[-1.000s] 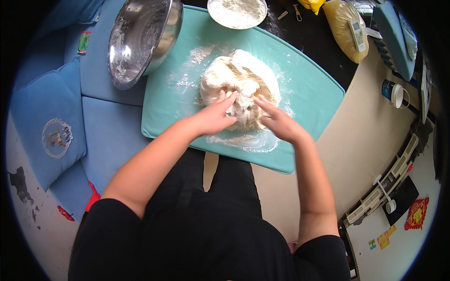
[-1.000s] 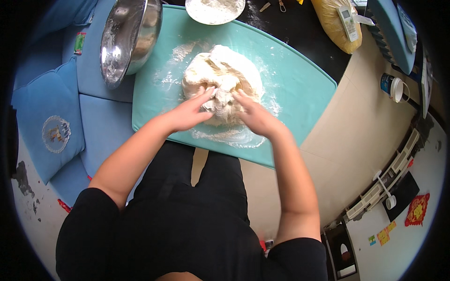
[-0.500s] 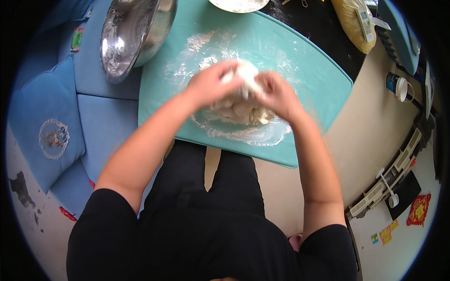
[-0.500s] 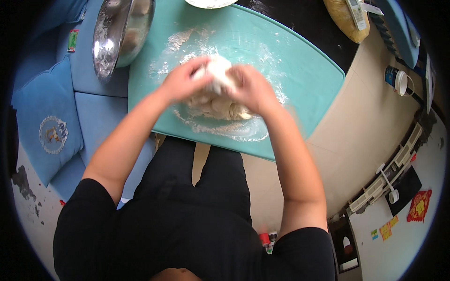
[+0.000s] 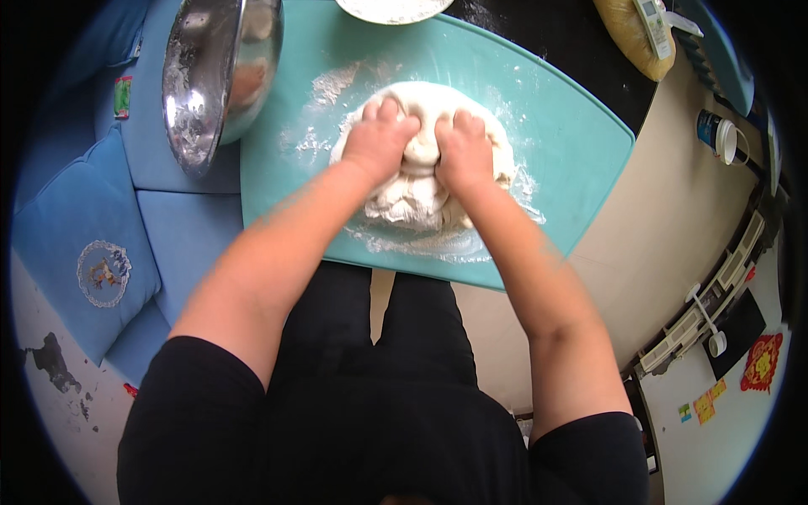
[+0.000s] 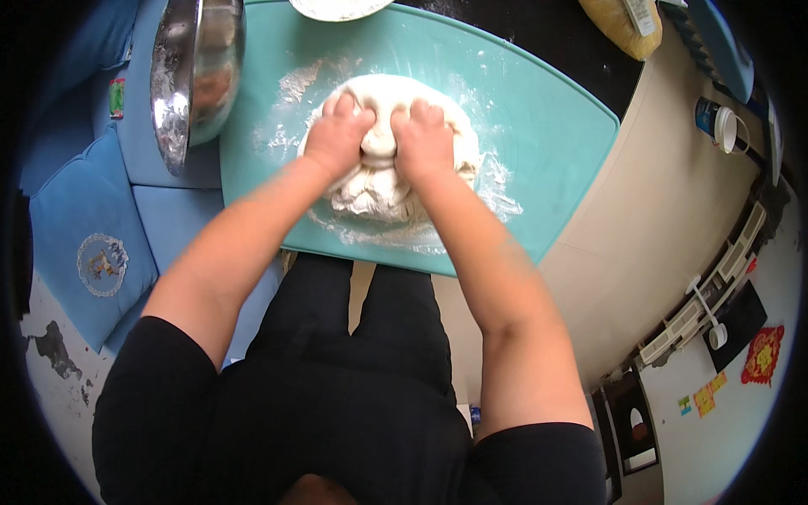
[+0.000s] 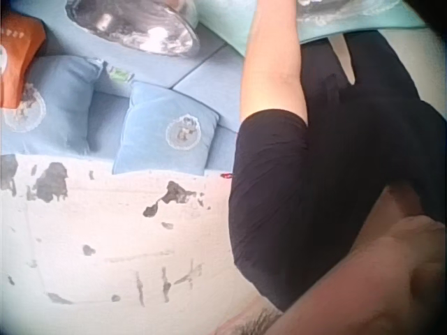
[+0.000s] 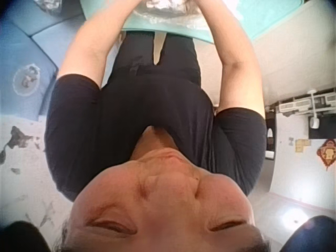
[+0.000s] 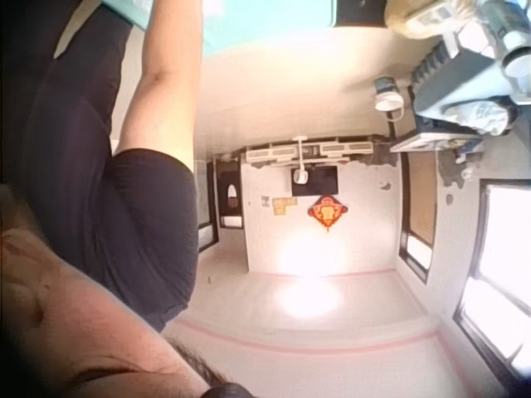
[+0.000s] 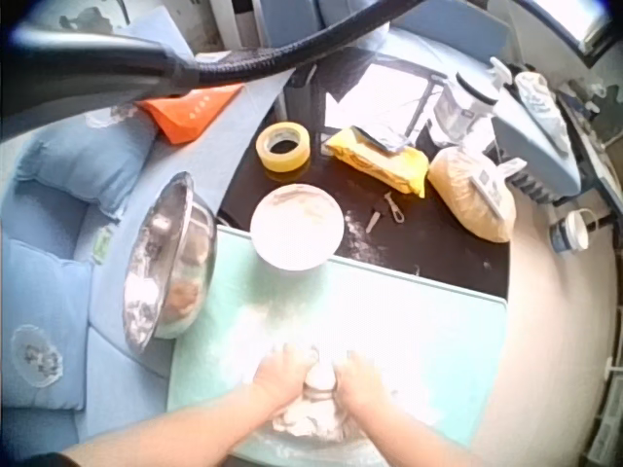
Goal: The person transfers dough from a metal bowl onto a floured green cutting board and kneads it by hand. They repeatedly scrape residual dough from the bowl and incorporate it into the main mass, folding and pressing the dough until it forms a cohesive ball.
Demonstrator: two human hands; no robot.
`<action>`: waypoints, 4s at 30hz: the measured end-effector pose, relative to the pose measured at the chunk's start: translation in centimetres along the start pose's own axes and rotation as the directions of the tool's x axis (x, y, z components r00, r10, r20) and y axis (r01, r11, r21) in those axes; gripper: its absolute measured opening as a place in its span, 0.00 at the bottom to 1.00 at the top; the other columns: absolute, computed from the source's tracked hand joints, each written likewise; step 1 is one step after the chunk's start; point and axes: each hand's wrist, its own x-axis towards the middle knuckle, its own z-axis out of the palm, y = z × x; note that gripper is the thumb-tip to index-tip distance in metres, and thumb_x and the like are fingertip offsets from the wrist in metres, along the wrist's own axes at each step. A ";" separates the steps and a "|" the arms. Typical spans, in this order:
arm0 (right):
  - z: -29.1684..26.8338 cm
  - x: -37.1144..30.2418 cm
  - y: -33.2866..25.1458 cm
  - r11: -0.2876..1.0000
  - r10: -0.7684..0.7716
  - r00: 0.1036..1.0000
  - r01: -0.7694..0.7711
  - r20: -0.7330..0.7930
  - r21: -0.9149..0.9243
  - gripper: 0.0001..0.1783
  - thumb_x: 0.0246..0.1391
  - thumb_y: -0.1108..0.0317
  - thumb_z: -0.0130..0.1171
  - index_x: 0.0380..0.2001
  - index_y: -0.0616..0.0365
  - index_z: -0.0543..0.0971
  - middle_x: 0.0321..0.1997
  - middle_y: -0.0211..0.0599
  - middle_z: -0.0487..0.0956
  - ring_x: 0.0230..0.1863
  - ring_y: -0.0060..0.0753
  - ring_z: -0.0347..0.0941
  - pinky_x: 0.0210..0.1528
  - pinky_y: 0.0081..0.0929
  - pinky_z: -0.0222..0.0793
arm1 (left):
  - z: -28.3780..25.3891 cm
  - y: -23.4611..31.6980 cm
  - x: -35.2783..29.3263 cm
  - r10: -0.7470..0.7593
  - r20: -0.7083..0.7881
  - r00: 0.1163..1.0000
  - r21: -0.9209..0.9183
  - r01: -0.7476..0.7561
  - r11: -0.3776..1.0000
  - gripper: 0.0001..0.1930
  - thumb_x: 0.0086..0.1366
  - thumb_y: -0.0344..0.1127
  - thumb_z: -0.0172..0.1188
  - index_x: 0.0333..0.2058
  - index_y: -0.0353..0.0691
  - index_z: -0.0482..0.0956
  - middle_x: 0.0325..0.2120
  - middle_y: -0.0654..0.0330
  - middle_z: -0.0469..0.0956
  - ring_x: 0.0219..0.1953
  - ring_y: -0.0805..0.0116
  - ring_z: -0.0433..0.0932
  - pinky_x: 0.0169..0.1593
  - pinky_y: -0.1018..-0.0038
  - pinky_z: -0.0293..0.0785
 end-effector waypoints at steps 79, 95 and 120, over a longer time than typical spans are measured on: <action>-0.2 -1.2 -2.7 0.890 0.251 0.914 -0.348 0.320 0.296 0.14 0.41 0.76 0.50 0.35 0.68 0.69 0.37 0.60 0.73 0.40 0.58 0.71 0.43 0.42 0.67 | 0.3 2.9 -0.8 -0.454 0.374 0.809 -0.044 0.504 0.863 0.28 0.54 0.33 0.52 0.49 0.22 0.54 0.43 0.30 0.64 0.39 0.46 0.75 0.40 0.65 0.74; -8.9 -7.8 5.0 0.250 0.390 0.809 -0.552 0.439 0.795 0.21 0.51 0.61 0.54 0.47 0.58 0.72 0.45 0.34 0.74 0.47 0.28 0.68 0.45 0.26 0.65 | -6.0 -3.4 -8.5 -0.219 0.179 0.959 -0.758 0.277 0.591 0.23 0.57 0.37 0.54 0.51 0.35 0.67 0.49 0.45 0.67 0.51 0.54 0.67 0.55 0.68 0.61; 2.9 -3.2 -0.1 0.999 -0.041 0.961 0.033 -0.274 -0.034 0.27 0.35 0.52 0.62 0.42 0.45 0.70 0.52 0.43 0.67 0.47 0.49 0.64 0.48 0.48 0.57 | 2.9 -1.1 -3.9 0.003 -0.445 0.896 -0.062 -0.034 0.997 0.20 0.46 0.38 0.57 0.41 0.56 0.68 0.44 0.56 0.65 0.46 0.50 0.63 0.49 0.58 0.60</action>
